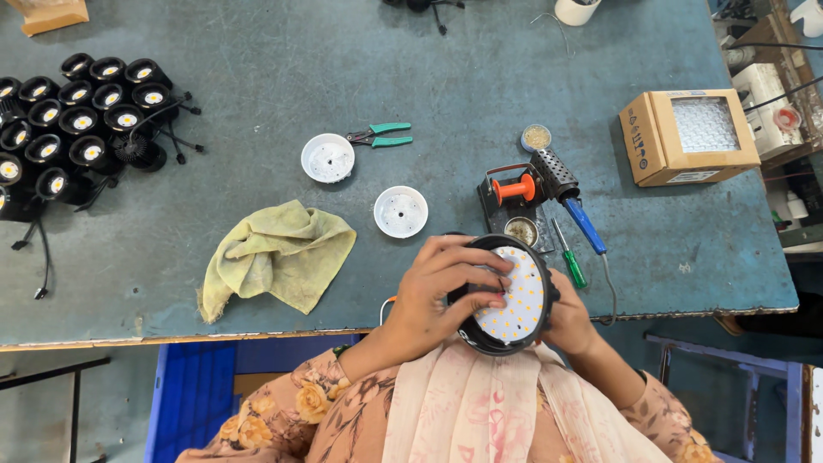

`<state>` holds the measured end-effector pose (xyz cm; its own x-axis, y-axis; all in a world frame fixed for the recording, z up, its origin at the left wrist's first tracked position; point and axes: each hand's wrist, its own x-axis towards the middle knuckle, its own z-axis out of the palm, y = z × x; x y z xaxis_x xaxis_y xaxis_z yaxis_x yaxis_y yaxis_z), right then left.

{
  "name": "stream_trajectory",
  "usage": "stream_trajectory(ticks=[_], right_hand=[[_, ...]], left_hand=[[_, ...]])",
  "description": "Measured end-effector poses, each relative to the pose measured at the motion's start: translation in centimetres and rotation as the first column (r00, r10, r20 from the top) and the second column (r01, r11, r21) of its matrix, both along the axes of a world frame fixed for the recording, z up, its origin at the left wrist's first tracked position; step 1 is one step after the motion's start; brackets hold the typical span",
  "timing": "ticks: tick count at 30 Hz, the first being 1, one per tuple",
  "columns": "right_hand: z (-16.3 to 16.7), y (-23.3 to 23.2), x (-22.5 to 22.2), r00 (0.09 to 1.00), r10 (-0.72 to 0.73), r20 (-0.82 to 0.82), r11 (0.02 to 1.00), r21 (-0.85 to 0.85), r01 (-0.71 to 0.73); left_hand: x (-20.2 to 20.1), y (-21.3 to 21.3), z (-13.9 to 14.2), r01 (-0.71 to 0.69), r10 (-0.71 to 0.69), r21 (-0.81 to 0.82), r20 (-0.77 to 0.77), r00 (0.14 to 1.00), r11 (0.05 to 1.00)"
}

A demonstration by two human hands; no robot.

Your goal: The person assembles LED light modules by soldering wires to circular LED boards, inserting the boards into black housings, and securing them with a screwdriver. They handle multiple LED boards and housings, using a soldering iron, pliers, and a screwdriver on a workbench.

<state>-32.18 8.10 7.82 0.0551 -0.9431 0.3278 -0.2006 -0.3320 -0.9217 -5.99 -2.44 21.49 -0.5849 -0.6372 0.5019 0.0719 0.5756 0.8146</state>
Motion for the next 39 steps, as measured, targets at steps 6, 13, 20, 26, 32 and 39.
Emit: stream_trajectory(ticks=[6,13,20,26,32,39], right_hand=[[-2.1,-0.8,-3.1,0.573,-0.194,0.797,0.69,0.525,-0.498],[1.7,-3.2,0.0,0.896,0.049,0.442,0.849,0.454,-0.271],[7.2,-4.0,5.4,0.805,-0.329,-0.494,0.914,-0.381,0.14],[5.9,-3.4,5.0,0.989,-0.143,-0.035,0.988,0.051,0.145],[2.7,-4.2,1.7,0.56,-0.056,0.826,0.811,0.365,-0.458],[2.9,-6.2,3.2,0.937,-0.054,0.345,0.897,0.429,-0.106]], left_hand=[[-0.6,0.2,0.0,-0.01,0.01,-0.059,0.006,1.0,0.998],[-0.3,-1.2,-0.3,-0.197,0.205,-0.108,0.074,0.976,0.974],[0.1,-1.4,-0.5,-0.271,0.28,-0.084,0.127,0.952,0.959],[0.1,-1.2,-0.2,-0.225,0.226,-0.024,0.096,0.969,0.974],[0.0,-1.4,-0.2,-0.174,0.175,-0.027,0.065,0.982,0.984],[-0.1,-2.9,-0.6,-0.306,0.327,-0.16,0.127,0.936,0.938]])
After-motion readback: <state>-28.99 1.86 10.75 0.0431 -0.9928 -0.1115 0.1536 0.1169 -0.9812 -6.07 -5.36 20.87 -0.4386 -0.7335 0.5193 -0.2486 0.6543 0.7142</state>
